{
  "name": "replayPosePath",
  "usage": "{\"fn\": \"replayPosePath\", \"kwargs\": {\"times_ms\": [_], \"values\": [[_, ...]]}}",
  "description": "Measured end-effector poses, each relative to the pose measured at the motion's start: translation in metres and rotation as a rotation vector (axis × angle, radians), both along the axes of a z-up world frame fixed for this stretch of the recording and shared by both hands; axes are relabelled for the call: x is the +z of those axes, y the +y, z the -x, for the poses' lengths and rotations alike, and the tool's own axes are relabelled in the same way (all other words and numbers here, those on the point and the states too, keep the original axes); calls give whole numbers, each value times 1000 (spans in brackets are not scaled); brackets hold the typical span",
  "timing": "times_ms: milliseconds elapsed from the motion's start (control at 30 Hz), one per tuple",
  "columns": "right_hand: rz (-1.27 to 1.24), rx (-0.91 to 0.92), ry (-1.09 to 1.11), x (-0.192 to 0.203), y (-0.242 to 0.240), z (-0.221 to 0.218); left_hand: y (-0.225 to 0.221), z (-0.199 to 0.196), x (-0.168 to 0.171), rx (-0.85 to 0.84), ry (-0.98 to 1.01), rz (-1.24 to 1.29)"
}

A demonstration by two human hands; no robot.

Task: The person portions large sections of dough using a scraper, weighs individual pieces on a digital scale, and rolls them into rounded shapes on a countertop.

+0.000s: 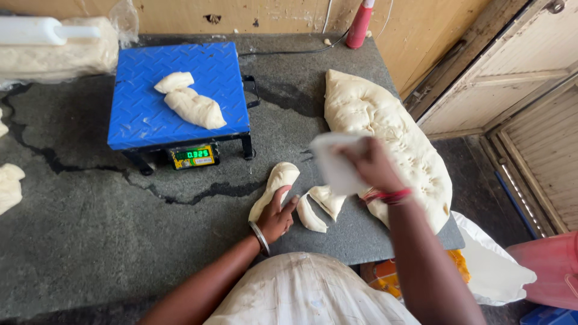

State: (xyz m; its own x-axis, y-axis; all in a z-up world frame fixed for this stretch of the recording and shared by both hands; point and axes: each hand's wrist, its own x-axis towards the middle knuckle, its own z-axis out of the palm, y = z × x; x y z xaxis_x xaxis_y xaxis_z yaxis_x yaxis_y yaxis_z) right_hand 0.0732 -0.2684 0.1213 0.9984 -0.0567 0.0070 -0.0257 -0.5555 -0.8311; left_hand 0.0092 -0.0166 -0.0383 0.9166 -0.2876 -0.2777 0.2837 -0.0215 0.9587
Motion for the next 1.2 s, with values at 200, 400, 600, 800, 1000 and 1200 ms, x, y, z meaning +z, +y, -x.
{"fn": "replayPosePath", "kwargs": {"times_ms": [200,400,600,800,1000,1200], "values": [[-47,94,-315,71,-26,58,-8,4,7,-110,-201,-297],[394,551,-88,-66,53,32,-10,1,-42,-110,-359,23],[-214,-120,302,-83,-21,59,16,31,-16,-381,-218,78],[-51,-68,254,-139,-43,113,32,4,150,-25,17,595],[-17,-118,162,-138,-36,92,91,-45,276,303,-427,1078],[-2,-213,50,-146,-30,104,50,-8,204,366,155,1184]]}}
